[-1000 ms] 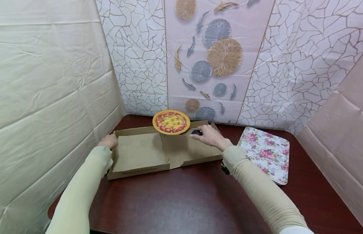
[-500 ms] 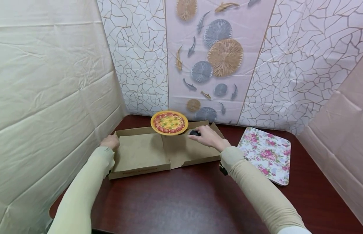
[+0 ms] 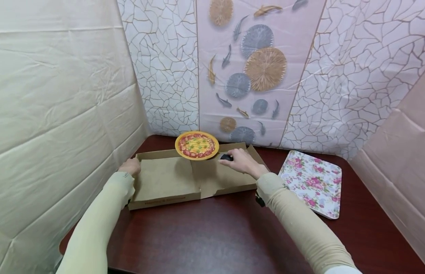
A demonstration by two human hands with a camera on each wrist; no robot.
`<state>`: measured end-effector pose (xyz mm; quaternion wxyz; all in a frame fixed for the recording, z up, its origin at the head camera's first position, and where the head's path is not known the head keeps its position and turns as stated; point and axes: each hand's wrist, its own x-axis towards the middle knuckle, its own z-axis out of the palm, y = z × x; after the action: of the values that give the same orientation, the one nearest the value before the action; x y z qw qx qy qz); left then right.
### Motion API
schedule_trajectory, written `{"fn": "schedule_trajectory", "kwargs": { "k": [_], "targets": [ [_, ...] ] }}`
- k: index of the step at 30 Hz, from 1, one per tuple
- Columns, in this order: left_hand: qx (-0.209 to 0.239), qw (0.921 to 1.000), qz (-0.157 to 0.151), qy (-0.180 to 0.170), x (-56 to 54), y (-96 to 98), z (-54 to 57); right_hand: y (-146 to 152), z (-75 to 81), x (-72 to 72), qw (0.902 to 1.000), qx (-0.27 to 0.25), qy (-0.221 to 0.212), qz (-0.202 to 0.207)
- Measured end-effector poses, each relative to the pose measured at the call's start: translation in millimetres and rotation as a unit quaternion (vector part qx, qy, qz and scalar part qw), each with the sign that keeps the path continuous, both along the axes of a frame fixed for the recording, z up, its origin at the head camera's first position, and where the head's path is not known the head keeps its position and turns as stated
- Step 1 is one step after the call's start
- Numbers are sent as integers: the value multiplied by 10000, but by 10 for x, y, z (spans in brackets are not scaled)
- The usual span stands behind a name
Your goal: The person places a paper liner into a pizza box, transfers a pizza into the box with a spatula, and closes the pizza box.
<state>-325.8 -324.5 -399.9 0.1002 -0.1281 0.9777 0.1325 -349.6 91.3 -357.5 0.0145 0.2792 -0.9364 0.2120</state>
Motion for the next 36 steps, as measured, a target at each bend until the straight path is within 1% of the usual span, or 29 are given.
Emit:
{"fn": "schedule_trajectory", "kwargs": {
  "k": [3,5,10,15,23,29,36],
  "targets": [
    [55,10000,-1,14,2,8,20,-13,0,-1,10000,-1,-16,-56],
    [90,10000,-3,21,5,5,28,-30,2,0,10000,-9,11,-23],
    [105,9998,73,124,3,-6,25,-80,3,1,9999,-33,61,97],
    [106,9997,106,190,6,-12,17,-118,-10,2,10000,0,18,84],
    [96,9998,97,172,7,-13,22,-156,-41,2,9998,-41,-153,90],
    [66,9998,127,162,-16,-28,6,-190,-61,6,9998,-40,-97,169],
    [20,9995,262,147,-45,-28,-19,-256,-88,14,9997,-38,-70,215]
  ]
}}
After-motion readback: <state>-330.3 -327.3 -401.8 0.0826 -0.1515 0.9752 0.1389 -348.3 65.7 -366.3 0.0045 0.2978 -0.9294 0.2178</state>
